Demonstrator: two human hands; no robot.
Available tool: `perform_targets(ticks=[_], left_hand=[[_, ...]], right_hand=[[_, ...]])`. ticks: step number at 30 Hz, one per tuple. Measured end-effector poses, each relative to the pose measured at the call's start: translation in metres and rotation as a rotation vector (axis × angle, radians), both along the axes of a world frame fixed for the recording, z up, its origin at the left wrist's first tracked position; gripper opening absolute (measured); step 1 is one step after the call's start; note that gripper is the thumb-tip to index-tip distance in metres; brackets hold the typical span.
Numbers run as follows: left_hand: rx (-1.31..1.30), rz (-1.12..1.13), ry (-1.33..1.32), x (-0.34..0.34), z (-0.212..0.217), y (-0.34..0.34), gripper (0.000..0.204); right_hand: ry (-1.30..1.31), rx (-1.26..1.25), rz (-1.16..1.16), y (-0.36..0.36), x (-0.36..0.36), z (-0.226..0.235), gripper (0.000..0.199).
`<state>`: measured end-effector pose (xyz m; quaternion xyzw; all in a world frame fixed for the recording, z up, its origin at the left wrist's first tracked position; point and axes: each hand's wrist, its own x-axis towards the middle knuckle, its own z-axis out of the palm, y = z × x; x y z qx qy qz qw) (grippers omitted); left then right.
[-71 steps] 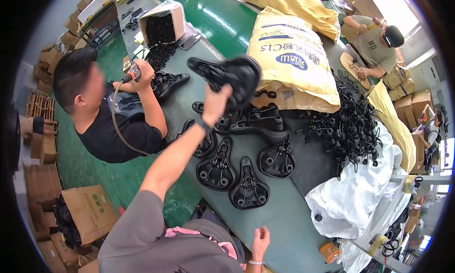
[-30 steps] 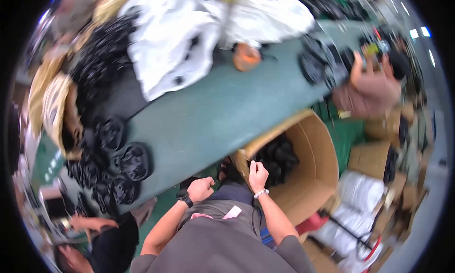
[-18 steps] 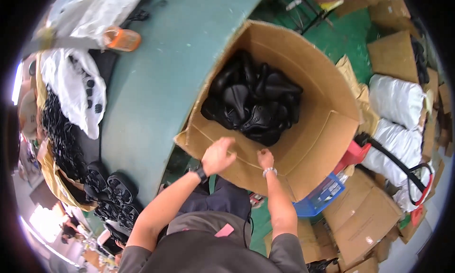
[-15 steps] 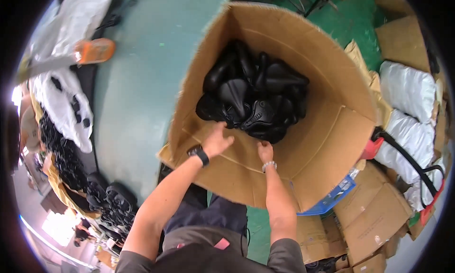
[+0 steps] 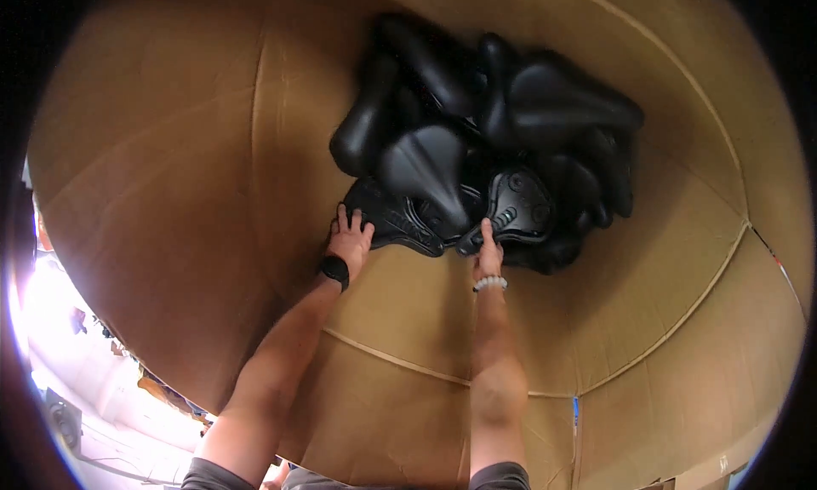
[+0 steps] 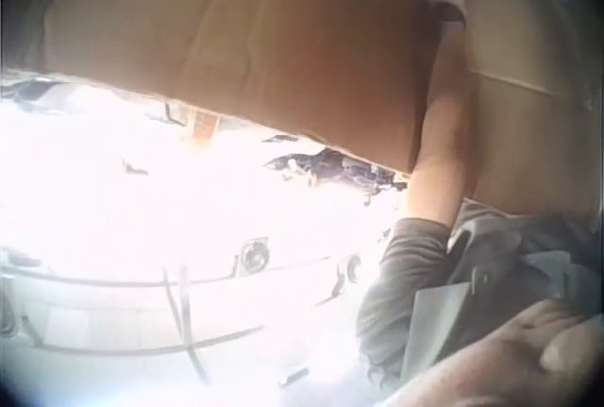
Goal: Assembling bicycle seats by manually attaching metal rails to the plastic bases.
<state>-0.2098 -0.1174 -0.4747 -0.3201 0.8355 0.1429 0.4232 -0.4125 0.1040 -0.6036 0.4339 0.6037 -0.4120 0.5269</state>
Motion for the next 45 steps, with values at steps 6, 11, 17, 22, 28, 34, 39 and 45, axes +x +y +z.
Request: perform_targets(ticks=[6, 11, 17, 22, 28, 34, 39, 45], left_hand=[[0.069, 0.074, -0.129, -0.011, 0.023, -0.007, 0.025], [0.107, 0.202, 0.013, -0.038, 0.028, 0.0, 0.026], [0.088, 0.186, 0.017, -0.045, 0.072, -0.006, 0.026], [0.115, 0.14, -0.035, -0.106, 0.154, 0.046, 0.035], [0.116, 0.088, 0.344, -0.103, 0.339, 0.049, 0.026], [-0.125, 0.295, 0.777, 0.042, 0.542, 0.042, 0.02], [-0.294, 1.041, 1.002, 0.165, 0.585, 0.084, 0.038], [-0.715, 1.513, 0.513, 0.253, 0.499, 0.144, 0.05]], right_hand=[[0.018, -0.43, -0.381, -0.045, -0.018, 0.052, 0.062], [0.022, -0.13, -0.072, -0.056, -0.004, 0.02, 0.066], [-0.173, -0.399, 0.033, -0.082, 0.0, 0.094, 0.04], [-0.254, -0.459, -0.039, -0.121, 0.003, 0.168, 0.036], [-0.142, -0.156, -0.106, -0.165, -0.057, 0.338, 0.052], [0.034, -0.516, -0.042, -0.154, -0.066, 0.565, 0.059], [0.229, -0.705, 0.151, -0.169, -0.006, 0.684, 0.065], [0.019, -0.626, 0.503, -0.204, 0.14, 0.76, 0.067]])
